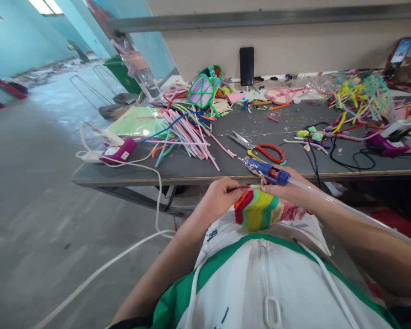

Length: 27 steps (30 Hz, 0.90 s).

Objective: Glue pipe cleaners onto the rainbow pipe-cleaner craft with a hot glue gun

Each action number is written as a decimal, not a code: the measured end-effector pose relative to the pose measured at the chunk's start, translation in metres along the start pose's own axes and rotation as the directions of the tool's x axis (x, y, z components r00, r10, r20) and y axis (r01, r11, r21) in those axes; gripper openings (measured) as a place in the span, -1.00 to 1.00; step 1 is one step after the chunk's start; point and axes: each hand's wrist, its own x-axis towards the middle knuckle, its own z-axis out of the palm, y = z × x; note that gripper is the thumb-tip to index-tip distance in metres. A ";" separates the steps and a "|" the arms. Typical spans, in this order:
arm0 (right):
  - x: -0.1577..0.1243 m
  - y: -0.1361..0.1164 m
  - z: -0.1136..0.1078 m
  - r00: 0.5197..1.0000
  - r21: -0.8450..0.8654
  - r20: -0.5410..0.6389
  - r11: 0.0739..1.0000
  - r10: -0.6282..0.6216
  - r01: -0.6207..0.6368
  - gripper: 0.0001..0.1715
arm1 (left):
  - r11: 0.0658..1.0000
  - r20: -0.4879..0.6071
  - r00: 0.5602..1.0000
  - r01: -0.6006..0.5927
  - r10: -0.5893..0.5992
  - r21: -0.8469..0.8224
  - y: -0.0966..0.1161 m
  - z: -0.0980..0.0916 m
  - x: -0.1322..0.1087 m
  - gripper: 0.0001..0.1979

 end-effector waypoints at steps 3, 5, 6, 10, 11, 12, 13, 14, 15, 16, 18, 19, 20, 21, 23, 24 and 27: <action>-0.001 -0.001 0.000 1.000 0.008 0.000 1.000 0.003 -0.003 -0.90 | 0.999 -0.020 1.000 0.014 -0.013 0.030 0.000 0.002 -0.001 -0.78; -0.001 -0.002 -0.001 1.000 0.011 0.002 1.000 0.016 -0.016 -0.90 | 0.999 -0.019 0.999 0.034 -0.034 0.017 0.000 0.003 -0.002 -0.77; -0.001 -0.002 -0.001 1.000 0.012 0.005 1.000 0.017 -0.017 -0.90 | 0.999 -0.019 0.999 0.044 -0.043 0.004 -0.001 0.004 -0.002 -0.76; -0.002 -0.003 -0.001 1.000 0.015 0.014 1.000 0.006 -0.006 -0.89 | 0.994 -0.033 0.996 0.082 -0.085 -0.076 0.001 0.008 -0.005 -0.72; -0.002 -0.004 -0.002 1.000 0.013 0.016 1.000 0.006 -0.007 -0.89 | 0.990 -0.032 0.994 0.097 -0.100 -0.101 0.002 0.009 -0.005 -0.71; -0.001 -0.004 -0.002 1.000 0.010 0.021 1.000 0.009 -0.009 -0.90 | 0.986 -0.029 0.993 0.111 -0.115 -0.126 0.002 0.010 -0.006 -0.71; -0.001 -0.004 -0.002 1.000 0.005 0.025 1.000 0.015 -0.015 -0.90 | 0.982 -0.026 0.992 0.122 -0.127 -0.147 0.003 0.011 -0.006 -0.70; -0.001 -0.004 -0.002 0.999 -0.001 0.027 1.000 0.022 -0.022 -0.90 | 0.978 -0.024 0.991 0.128 -0.133 -0.162 0.003 0.011 -0.006 -0.70; -0.001 -0.004 -0.002 0.999 -0.008 0.028 1.000 0.028 -0.028 -0.90 | 0.977 -0.025 0.991 0.128 -0.134 -0.171 0.003 0.011 -0.006 -0.69; -0.001 -0.004 -0.002 0.999 -0.013 0.027 0.999 0.033 -0.032 -0.89 | 0.976 -0.027 0.991 0.127 -0.134 -0.174 0.003 0.012 -0.006 -0.69; -0.001 -0.004 -0.002 0.999 -0.007 0.024 0.999 0.034 -0.034 -0.90 | 0.976 -0.025 0.991 0.128 -0.134 -0.176 0.002 0.012 -0.007 -0.68; -0.002 -0.004 -0.002 0.999 -0.001 0.023 0.999 0.034 -0.034 -0.89 | 0.976 -0.018 0.991 0.128 -0.133 -0.178 0.001 0.011 -0.007 -0.68; -0.002 -0.005 -0.002 0.999 0.004 0.024 0.999 0.033 -0.033 -0.90 | 0.975 -0.007 0.991 0.129 -0.132 -0.180 0.001 0.011 -0.007 -0.68; -0.002 -0.005 -0.002 0.999 0.006 0.024 0.999 0.032 -0.033 -0.90 | 0.975 0.003 0.991 0.131 -0.133 -0.180 0.000 0.011 -0.007 -0.68; -0.002 -0.005 -0.002 0.999 -0.002 0.024 0.999 0.036 -0.036 -0.90 | 0.973 0.014 0.990 0.142 -0.142 -0.184 -0.002 0.010 -0.006 -0.69; -0.002 -0.005 -0.002 0.999 -0.010 0.022 0.999 0.037 -0.037 -0.90 | 0.969 0.015 0.988 0.152 -0.152 -0.193 -0.003 0.010 -0.006 -0.70; -0.002 -0.004 -0.002 0.999 -0.023 0.019 0.999 0.028 -0.028 -0.89 | 0.939 0.012 0.979 0.200 -0.205 -0.281 -0.003 0.012 -0.005 -0.73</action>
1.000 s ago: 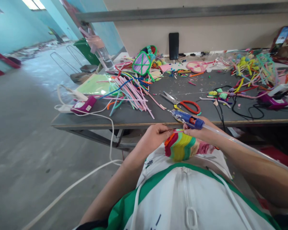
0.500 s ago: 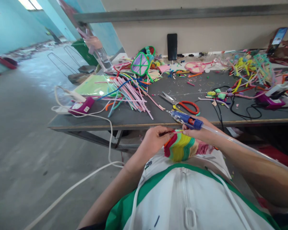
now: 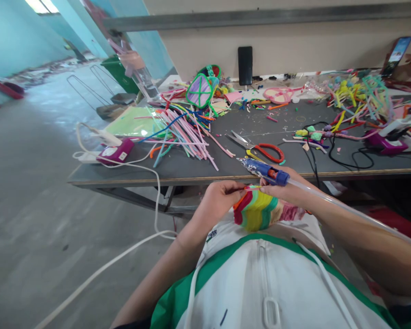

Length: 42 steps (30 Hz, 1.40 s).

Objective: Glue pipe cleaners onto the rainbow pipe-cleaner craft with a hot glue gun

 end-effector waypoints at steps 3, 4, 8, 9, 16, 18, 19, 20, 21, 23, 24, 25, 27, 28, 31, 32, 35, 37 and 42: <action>0.000 0.001 -0.001 1.000 0.001 0.009 1.000 -0.006 0.006 -0.88 | 0.990 -0.029 0.998 0.052 -0.056 -0.133 0.001 0.005 0.000 -0.77; 0.000 0.001 -0.001 1.000 0.004 0.012 1.000 -0.004 0.003 -0.88 | 0.982 -0.038 0.997 0.065 -0.072 -0.176 0.001 0.006 -0.001 -0.78; 0.000 0.002 -0.001 1.000 0.011 0.013 1.000 -0.013 0.013 -0.90 | 0.956 -0.046 0.993 0.093 -0.110 -0.279 -0.001 0.010 -0.002 -0.80; 0.000 0.003 0.000 1.000 0.014 0.011 1.000 -0.014 0.014 -0.90 | 0.950 -0.037 0.993 0.096 -0.112 -0.296 -0.003 0.009 -0.001 -0.80; 0.008 0.014 0.002 0.998 0.009 -0.001 0.998 0.057 -0.056 -0.88 | 0.880 0.071 0.978 0.210 -0.198 -0.426 -0.005 0.002 0.016 -0.78; 0.012 0.019 0.002 0.998 0.007 0.000 0.998 0.068 -0.068 -0.88 | 0.866 0.081 0.970 0.242 -0.230 -0.438 -0.003 0.002 0.020 -0.79; 0.013 0.021 0.003 0.997 0.013 -0.001 0.997 0.073 -0.073 -0.87 | 0.861 0.089 0.967 0.254 -0.239 -0.442 -0.002 0.002 0.022 -0.80; 0.014 0.024 0.003 0.997 0.024 -0.003 0.997 0.078 -0.078 -0.87 | 0.856 0.097 0.964 0.264 -0.247 -0.444 -0.001 0.002 0.022 -0.81; 0.014 0.026 0.004 0.997 0.038 -0.002 0.996 0.080 -0.080 -0.86 | 0.853 0.105 0.962 0.271 -0.251 -0.446 0.000 0.002 0.023 -0.82; 0.015 0.030 0.005 0.996 0.061 -0.002 0.994 0.086 -0.086 -0.86 | 0.846 0.112 0.962 0.274 -0.251 -0.457 0.000 0.002 0.022 -0.84; 0.015 0.031 0.005 0.996 0.066 -0.003 0.994 0.087 -0.087 -0.86 | 0.843 0.112 0.962 0.271 -0.248 -0.464 0.000 0.002 0.022 -0.85; 0.014 0.031 0.005 0.996 0.068 -0.007 0.994 0.088 -0.088 -0.86 | 0.841 0.111 0.963 0.267 -0.244 -0.470 0.000 0.002 0.021 -0.85; 0.014 0.031 0.006 0.996 0.067 -0.011 0.994 0.089 -0.088 -0.86 | 0.837 0.108 0.964 0.263 -0.242 -0.481 -0.001 0.002 0.020 -0.85; 0.014 0.031 0.006 0.996 0.066 -0.016 0.994 0.087 -0.086 -0.86 | 0.836 0.106 0.964 0.264 -0.243 -0.482 -0.002 0.003 0.020 -0.84; 0.013 0.028 0.005 0.997 0.058 -0.020 0.995 0.080 -0.079 -0.87 | 0.837 0.092 0.965 0.260 -0.247 -0.481 -0.002 0.004 0.017 -0.81; 0.013 0.026 0.004 0.997 0.050 -0.022 0.996 0.078 -0.077 -0.87 | 0.835 0.090 0.965 0.259 -0.246 -0.486 -0.001 0.005 0.017 -0.80; 0.012 0.021 0.003 0.996 0.025 -0.013 0.996 0.083 -0.082 -0.88 | 0.814 0.091 0.964 0.259 -0.249 -0.520 0.001 0.006 0.014 -0.75; 0.011 0.018 0.002 0.996 0.023 -0.008 0.996 0.087 -0.087 -0.88 | 0.801 0.099 0.963 0.263 -0.250 -0.538 0.002 0.007 0.013 -0.73; 0.009 0.016 0.001 0.997 0.043 -0.010 0.996 0.074 -0.073 -0.89 | 0.813 0.109 0.966 0.255 -0.233 -0.523 0.001 0.006 0.012 -0.71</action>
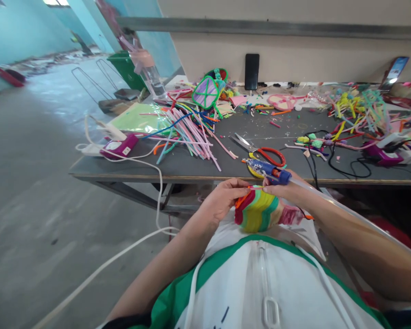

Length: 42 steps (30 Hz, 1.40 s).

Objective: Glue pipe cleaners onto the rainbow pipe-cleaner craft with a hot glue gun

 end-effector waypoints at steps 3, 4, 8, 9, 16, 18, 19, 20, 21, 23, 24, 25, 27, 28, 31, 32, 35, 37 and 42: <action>-0.001 -0.003 0.000 1.000 0.005 0.006 1.000 -0.007 0.007 -0.90 | 1.000 -0.016 1.000 -0.005 0.005 -0.006 -0.001 -0.001 0.000 -0.70; -0.001 -0.005 0.000 1.000 0.000 0.007 1.000 -0.006 0.006 -0.90 | 1.000 -0.021 1.000 -0.005 0.005 -0.008 -0.001 -0.001 -0.001 -0.70; -0.002 -0.010 0.000 1.000 -0.047 0.000 0.999 0.017 -0.017 -0.89 | 1.000 -0.029 1.000 -0.004 0.004 0.000 -0.002 -0.002 -0.001 -0.70; -0.002 -0.010 -0.001 1.000 -0.056 -0.001 0.998 0.020 -0.020 -0.88 | 1.000 -0.031 1.000 0.001 -0.001 0.005 -0.003 -0.002 -0.001 -0.70; -0.003 -0.007 -0.002 1.000 -0.061 0.002 0.998 0.015 -0.015 -0.89 | 0.998 -0.006 1.000 0.009 -0.010 -0.064 -0.005 0.002 -0.003 -0.69; -0.003 -0.006 -0.002 1.000 -0.059 0.000 0.998 0.010 -0.010 -0.89 | 0.999 0.008 1.000 -0.010 0.011 -0.051 -0.007 0.002 -0.003 -0.70; -0.003 -0.006 -0.001 1.000 -0.058 -0.002 0.998 0.005 -0.005 -0.89 | 0.999 0.015 1.000 -0.021 0.022 -0.027 -0.008 0.001 -0.002 -0.70; -0.003 -0.005 -0.001 1.000 -0.057 -0.003 0.998 0.000 0.000 -0.89 | 0.999 0.019 0.999 -0.033 0.033 0.004 -0.009 0.000 -0.002 -0.71; -0.004 -0.005 -0.001 1.000 -0.056 -0.003 0.998 -0.006 0.006 -0.90 | 0.998 0.020 0.999 -0.046 0.045 0.037 -0.010 -0.001 -0.001 -0.72; -0.004 -0.005 -0.001 1.000 -0.053 -0.001 0.998 -0.019 0.018 -0.90 | 0.993 0.019 0.997 -0.072 0.071 0.093 -0.012 -0.002 -0.001 -0.74; -0.004 -0.004 -0.001 1.000 -0.052 0.000 0.998 -0.023 0.023 -0.90 | 0.990 0.019 0.996 -0.087 0.085 0.114 -0.013 -0.002 -0.001 -0.75; -0.004 -0.004 -0.001 1.000 -0.052 0.001 0.998 -0.026 0.026 -0.90 | 0.986 0.018 0.995 -0.102 0.100 0.130 -0.013 -0.002 -0.001 -0.76; -0.003 -0.003 -0.001 1.000 -0.055 -0.002 0.998 -0.029 0.029 -0.90 | 0.979 0.017 0.992 -0.129 0.128 0.156 -0.014 -0.001 -0.002 -0.79; -0.004 -0.003 -0.001 1.000 -0.057 -0.004 0.998 -0.028 0.028 -0.90 | 0.975 0.016 0.990 -0.143 0.142 0.170 -0.015 -0.001 -0.003 -0.80; -0.005 -0.003 -0.002 1.000 -0.058 -0.002 0.998 -0.027 0.026 -0.89 | 0.957 0.005 0.981 -0.189 0.192 0.220 -0.016 0.001 -0.003 -0.81; -0.005 -0.003 -0.002 1.000 -0.056 0.000 0.998 -0.027 0.027 -0.90 | 0.948 0.001 0.977 -0.207 0.213 0.240 -0.016 0.002 -0.003 -0.81; -0.006 -0.001 -0.003 0.999 -0.046 0.007 0.998 -0.035 0.035 -0.90 | 0.922 -0.008 0.966 -0.243 0.257 0.300 -0.018 0.001 -0.001 -0.82; -0.006 0.001 -0.002 0.999 -0.038 0.007 0.998 -0.040 0.041 -0.90 | 0.908 0.001 0.964 -0.252 0.267 0.335 -0.018 0.000 0.000 -0.82; -0.005 0.005 -0.001 0.999 -0.018 0.006 0.999 -0.050 0.050 -0.90 | 0.957 0.045 0.977 -0.215 0.210 0.194 -0.019 -0.006 0.003 -0.81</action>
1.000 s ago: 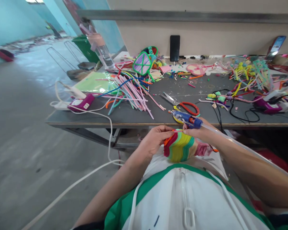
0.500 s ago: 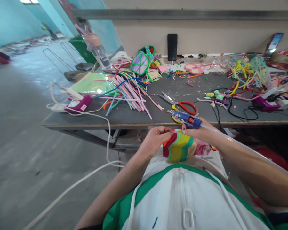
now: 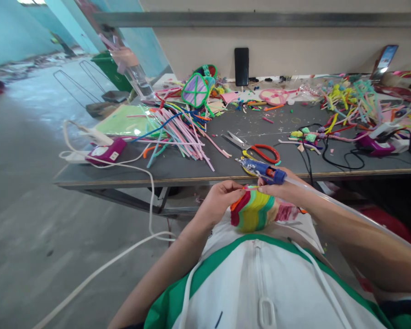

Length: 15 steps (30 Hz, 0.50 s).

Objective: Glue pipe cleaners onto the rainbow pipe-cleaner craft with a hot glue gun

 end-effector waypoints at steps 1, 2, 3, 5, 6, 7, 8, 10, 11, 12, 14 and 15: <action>0.000 0.000 0.000 1.000 0.005 0.000 1.000 -0.003 0.003 -0.90 | 0.998 0.008 1.000 0.023 -0.023 -0.050 0.000 -0.001 0.000 -0.80; 0.000 0.000 0.000 1.000 0.011 -0.001 1.000 -0.005 0.005 -0.91 | 0.995 0.013 0.999 0.044 -0.043 -0.091 0.000 -0.002 0.000 -0.79; 0.000 0.000 0.000 1.000 0.017 -0.002 1.000 -0.005 0.005 -0.91 | 0.991 0.017 0.998 0.065 -0.064 -0.121 0.000 -0.002 0.000 -0.78; 0.000 -0.001 0.000 1.000 0.021 -0.001 1.000 -0.001 0.001 -0.91 | 0.982 0.023 0.995 0.097 -0.095 -0.159 0.002 -0.002 -0.002 -0.76; 0.000 -0.002 0.000 1.000 0.020 -0.001 1.000 0.001 -0.001 -0.91 | 0.979 0.023 0.994 0.108 -0.105 -0.174 0.003 -0.001 -0.002 -0.75; 0.000 -0.002 0.000 1.000 0.019 -0.002 1.000 -0.001 0.001 -0.91 | 0.976 0.020 0.993 0.115 -0.113 -0.187 0.004 0.000 -0.003 -0.74; 0.000 -0.003 0.000 1.000 0.018 -0.002 1.000 -0.006 0.006 -0.91 | 0.973 0.016 0.993 0.118 -0.117 -0.197 0.005 0.000 -0.004 -0.73; 0.000 -0.004 0.000 1.000 0.007 -0.004 1.000 -0.019 0.019 -0.91 | 0.973 0.004 0.994 0.111 -0.112 -0.202 0.006 0.002 -0.005 -0.72; 0.000 -0.005 0.000 1.000 0.000 -0.002 1.000 -0.023 0.023 -0.91 | 0.974 -0.002 0.994 0.105 -0.108 -0.199 0.006 0.003 -0.006 -0.72; 0.000 -0.005 0.000 1.000 -0.007 0.000 1.000 -0.024 0.024 -0.92 | 0.976 -0.007 0.995 0.101 -0.104 -0.193 0.006 0.003 -0.006 -0.73; 0.000 -0.006 0.001 1.000 -0.018 -0.001 1.000 -0.019 0.019 -0.92 | 0.978 -0.009 0.995 0.098 -0.101 -0.185 0.006 0.004 -0.006 -0.74; 0.000 -0.006 0.001 1.000 -0.019 -0.003 1.000 -0.017 0.017 -0.92 | 0.978 -0.008 0.995 0.098 -0.101 -0.184 0.005 0.004 -0.006 -0.75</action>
